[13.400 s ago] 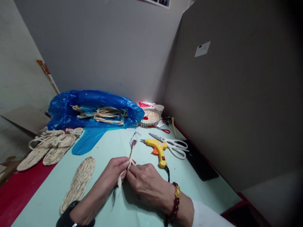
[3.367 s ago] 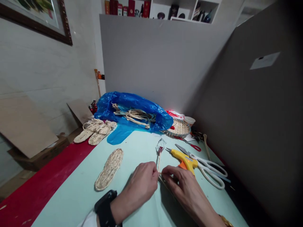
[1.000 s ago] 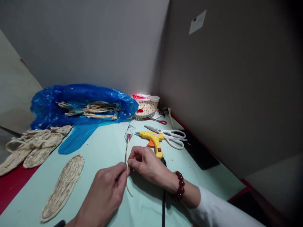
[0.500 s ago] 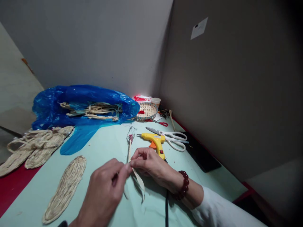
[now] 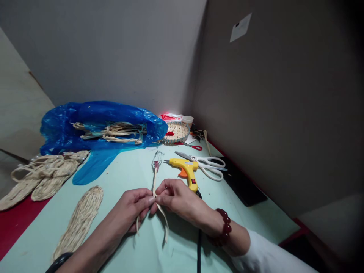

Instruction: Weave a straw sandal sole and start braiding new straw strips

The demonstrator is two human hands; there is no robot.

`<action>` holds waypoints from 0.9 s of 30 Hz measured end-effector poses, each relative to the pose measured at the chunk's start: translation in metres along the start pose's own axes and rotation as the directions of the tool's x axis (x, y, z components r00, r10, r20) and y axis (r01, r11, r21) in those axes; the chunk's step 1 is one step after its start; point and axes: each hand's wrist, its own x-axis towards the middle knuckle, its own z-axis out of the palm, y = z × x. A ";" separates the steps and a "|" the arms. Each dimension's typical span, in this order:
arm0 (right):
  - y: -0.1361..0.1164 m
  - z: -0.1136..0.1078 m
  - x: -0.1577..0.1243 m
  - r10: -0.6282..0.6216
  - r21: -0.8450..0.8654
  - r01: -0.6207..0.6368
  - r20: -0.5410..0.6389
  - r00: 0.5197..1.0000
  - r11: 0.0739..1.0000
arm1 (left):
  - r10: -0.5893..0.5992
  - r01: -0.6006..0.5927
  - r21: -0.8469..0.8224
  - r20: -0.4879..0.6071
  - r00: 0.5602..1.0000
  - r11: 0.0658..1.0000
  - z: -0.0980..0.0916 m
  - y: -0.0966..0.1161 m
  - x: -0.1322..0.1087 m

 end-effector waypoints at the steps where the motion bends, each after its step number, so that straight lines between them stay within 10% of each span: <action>1: 0.000 0.000 -0.002 -0.021 -0.070 0.021 -0.010 1.000 0.997 | 0.007 -0.007 0.015 -0.009 1.000 1.000 0.000 0.000 0.000; 10: -0.014 0.004 -0.020 -0.156 -0.497 0.124 -0.023 0.988 0.859 | 0.141 -0.118 0.190 -0.114 0.983 0.975 -0.002 0.000 0.000; 16: -0.011 0.007 -0.021 -0.292 -0.789 0.139 -0.052 0.955 0.599 | 0.168 -0.141 0.191 -0.135 0.976 0.971 -0.001 -0.003 -0.002; 22: 0.003 0.012 -0.025 -0.455 -0.809 0.524 0.374 0.808 0.266 | 0.086 -0.077 0.072 -0.135 0.987 0.994 0.005 0.000 -0.005; 27: 0.007 0.016 -0.021 -0.495 -0.787 0.609 0.492 0.716 0.098 | 0.048 -0.054 -0.053 -0.115 0.992 0.997 0.008 -0.001 -0.005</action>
